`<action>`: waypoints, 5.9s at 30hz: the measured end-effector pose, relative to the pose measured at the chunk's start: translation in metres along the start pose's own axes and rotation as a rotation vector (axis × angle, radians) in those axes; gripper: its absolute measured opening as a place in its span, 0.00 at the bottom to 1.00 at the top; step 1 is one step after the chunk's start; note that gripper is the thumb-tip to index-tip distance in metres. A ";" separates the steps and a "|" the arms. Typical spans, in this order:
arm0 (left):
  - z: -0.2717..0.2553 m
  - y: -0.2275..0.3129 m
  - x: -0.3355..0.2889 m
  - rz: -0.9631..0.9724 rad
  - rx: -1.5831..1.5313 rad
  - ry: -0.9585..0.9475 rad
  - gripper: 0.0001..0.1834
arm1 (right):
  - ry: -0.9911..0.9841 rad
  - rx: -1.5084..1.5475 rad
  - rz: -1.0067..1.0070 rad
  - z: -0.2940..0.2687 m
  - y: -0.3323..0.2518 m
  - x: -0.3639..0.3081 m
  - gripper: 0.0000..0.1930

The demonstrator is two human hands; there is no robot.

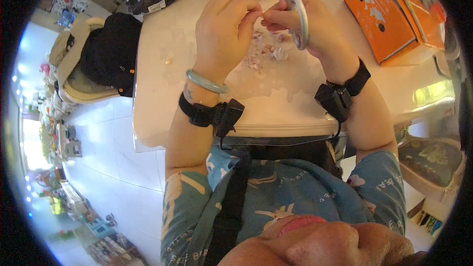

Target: Peeling and cutting cloves of garlic on a table using hands and scissors.

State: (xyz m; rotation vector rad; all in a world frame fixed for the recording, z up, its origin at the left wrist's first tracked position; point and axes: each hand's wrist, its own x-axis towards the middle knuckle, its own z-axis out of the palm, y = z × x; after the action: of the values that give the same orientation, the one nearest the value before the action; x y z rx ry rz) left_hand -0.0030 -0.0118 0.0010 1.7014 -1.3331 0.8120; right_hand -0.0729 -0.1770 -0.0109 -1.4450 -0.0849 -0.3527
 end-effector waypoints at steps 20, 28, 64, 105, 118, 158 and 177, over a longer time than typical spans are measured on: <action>-0.049 0.118 -0.018 -0.040 -0.607 0.157 0.14 | 0.172 -0.051 -0.052 0.012 -0.001 0.006 0.13; -0.031 0.137 -0.053 -0.224 -0.955 -0.017 0.13 | 0.113 -0.133 -0.006 0.013 -0.002 0.005 0.13; -0.094 0.148 -0.050 0.102 -1.842 -0.719 0.10 | 0.019 -0.048 0.064 -0.003 0.011 0.009 0.12; -0.003 0.010 -0.007 -0.193 -0.111 0.056 0.04 | 0.046 0.113 -0.036 0.008 -0.005 0.003 0.13; 0.001 0.007 -0.006 -0.249 -0.190 0.043 0.03 | 0.044 0.064 -0.063 0.013 -0.012 0.001 0.11; -0.003 0.008 -0.005 -0.198 -0.164 0.064 0.02 | 0.038 0.142 -0.101 0.011 -0.010 0.000 0.13; 0.008 0.007 -0.009 -0.595 -0.763 0.060 0.08 | 0.041 0.148 -0.027 0.008 -0.014 0.000 0.13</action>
State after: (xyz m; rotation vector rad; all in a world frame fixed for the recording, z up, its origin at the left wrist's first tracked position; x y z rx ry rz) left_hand -0.0118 -0.0160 -0.0090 1.3077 -0.8446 -0.0114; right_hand -0.0758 -0.1700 0.0039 -1.2911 -0.0948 -0.3902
